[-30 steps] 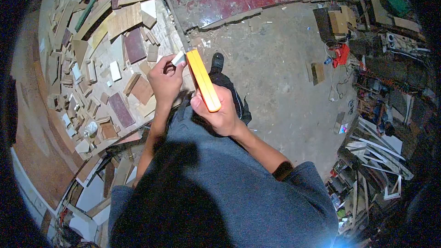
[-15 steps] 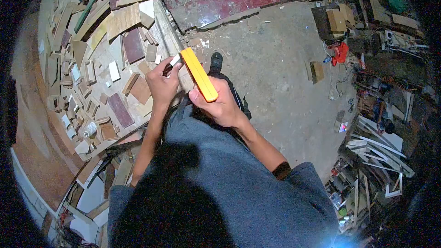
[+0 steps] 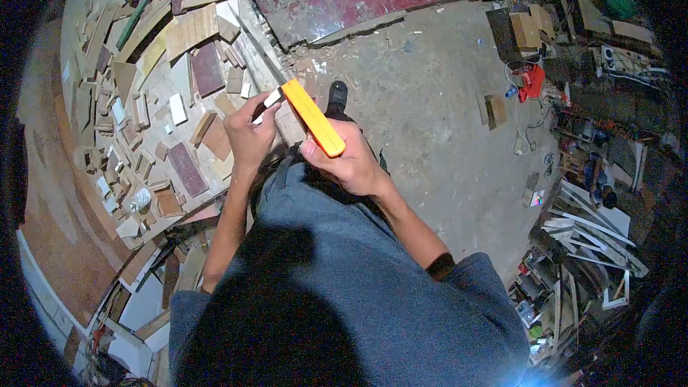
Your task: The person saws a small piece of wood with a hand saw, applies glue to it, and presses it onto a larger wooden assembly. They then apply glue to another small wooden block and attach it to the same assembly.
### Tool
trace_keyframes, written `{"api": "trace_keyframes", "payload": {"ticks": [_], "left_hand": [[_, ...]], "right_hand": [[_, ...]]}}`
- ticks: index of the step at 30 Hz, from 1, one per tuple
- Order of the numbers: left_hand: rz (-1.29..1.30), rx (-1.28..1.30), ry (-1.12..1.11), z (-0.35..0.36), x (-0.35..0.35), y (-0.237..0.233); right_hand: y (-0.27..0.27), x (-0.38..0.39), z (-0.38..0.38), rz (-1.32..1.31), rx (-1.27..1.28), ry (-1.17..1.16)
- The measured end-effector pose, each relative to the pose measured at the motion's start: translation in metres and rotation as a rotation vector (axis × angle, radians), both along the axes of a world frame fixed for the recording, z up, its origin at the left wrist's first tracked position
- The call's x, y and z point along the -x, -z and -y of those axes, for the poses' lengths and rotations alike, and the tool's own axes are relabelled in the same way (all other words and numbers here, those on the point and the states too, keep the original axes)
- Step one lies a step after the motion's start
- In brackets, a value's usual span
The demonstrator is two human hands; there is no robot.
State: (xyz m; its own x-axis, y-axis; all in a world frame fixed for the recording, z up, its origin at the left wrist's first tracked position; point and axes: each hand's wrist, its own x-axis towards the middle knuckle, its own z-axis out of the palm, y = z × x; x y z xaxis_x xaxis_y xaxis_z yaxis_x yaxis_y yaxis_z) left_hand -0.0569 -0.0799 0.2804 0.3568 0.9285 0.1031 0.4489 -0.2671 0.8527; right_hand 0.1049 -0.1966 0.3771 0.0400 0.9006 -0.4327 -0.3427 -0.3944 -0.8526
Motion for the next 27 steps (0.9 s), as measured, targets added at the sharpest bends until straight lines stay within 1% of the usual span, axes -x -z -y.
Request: {"api": "trace_keyframes", "payload": {"ticks": [2, 4, 5, 7, 8, 10, 11, 12, 14, 16, 18, 19, 20, 23, 24, 25, 27], "left_hand": [[0.026, 0.025, 0.015, 0.002, 0.004, 0.006], [0.119, -0.007, -0.004, -0.001, 0.003, 0.007], [0.119, -0.009, -0.002, -0.002, 0.003, 0.007], [0.125, -0.030, -0.290, -0.012, -0.004, -0.014], [0.129, -0.033, -0.291, -0.016, -0.002, -0.019], [0.190, 0.081, -0.277, -0.026, 0.008, -0.027], [0.240, 0.111, -0.246, -0.026, 0.013, -0.031], [0.235, 0.104, -0.249, -0.025, 0.017, -0.033], [0.317, 0.188, -0.216, -0.022, 0.022, -0.033], [0.306, 0.227, -0.234, -0.017, 0.021, -0.029], [0.231, 0.238, -0.231, -0.009, 0.015, -0.026], [0.185, 0.156, -0.196, -0.006, 0.011, -0.021], [0.224, 0.199, -0.194, 0.000, 0.005, -0.018], [0.171, 0.241, -0.157, 0.002, -0.003, -0.020], [0.256, 0.210, -0.176, 0.000, -0.005, -0.019], [0.343, 0.177, -0.195, -0.002, -0.006, -0.019], [0.396, 0.202, -0.195, -0.004, -0.002, -0.026]], "right_hand": [[0.000, 0.002, 0.001, 0.018, -0.012, -0.022], [0.001, 0.004, 0.002, 0.036, -0.028, -0.046], [0.001, 0.006, 0.004, 0.097, -0.078, -0.073], [-0.004, 0.010, 0.009, 0.170, -0.129, -0.094], [-0.004, 0.010, 0.012, 0.175, -0.132, -0.095], [-0.003, 0.006, 0.014, 0.220, -0.103, -0.084], [-0.006, 0.003, 0.012, 0.203, -0.105, -0.082], [-0.005, 0.003, 0.012, 0.198, -0.111, -0.084], [-0.001, 0.004, 0.014, 0.332, -0.199, -0.079], [0.000, 0.004, 0.015, 0.373, -0.244, -0.062], [-0.007, 0.003, 0.014, 0.391, -0.328, -0.050], [-0.010, 0.003, 0.013, 0.390, -0.329, -0.053], [-0.012, 0.004, 0.011, 0.373, -0.352, -0.063], [-0.013, 0.009, 0.011, 0.385, -0.367, -0.102], [-0.013, 0.010, 0.010, 0.412, -0.359, -0.135], [-0.010, 0.011, 0.013, 0.394, -0.328, -0.115], [0.002, 0.009, 0.020, 0.441, -0.296, -0.118]]}}
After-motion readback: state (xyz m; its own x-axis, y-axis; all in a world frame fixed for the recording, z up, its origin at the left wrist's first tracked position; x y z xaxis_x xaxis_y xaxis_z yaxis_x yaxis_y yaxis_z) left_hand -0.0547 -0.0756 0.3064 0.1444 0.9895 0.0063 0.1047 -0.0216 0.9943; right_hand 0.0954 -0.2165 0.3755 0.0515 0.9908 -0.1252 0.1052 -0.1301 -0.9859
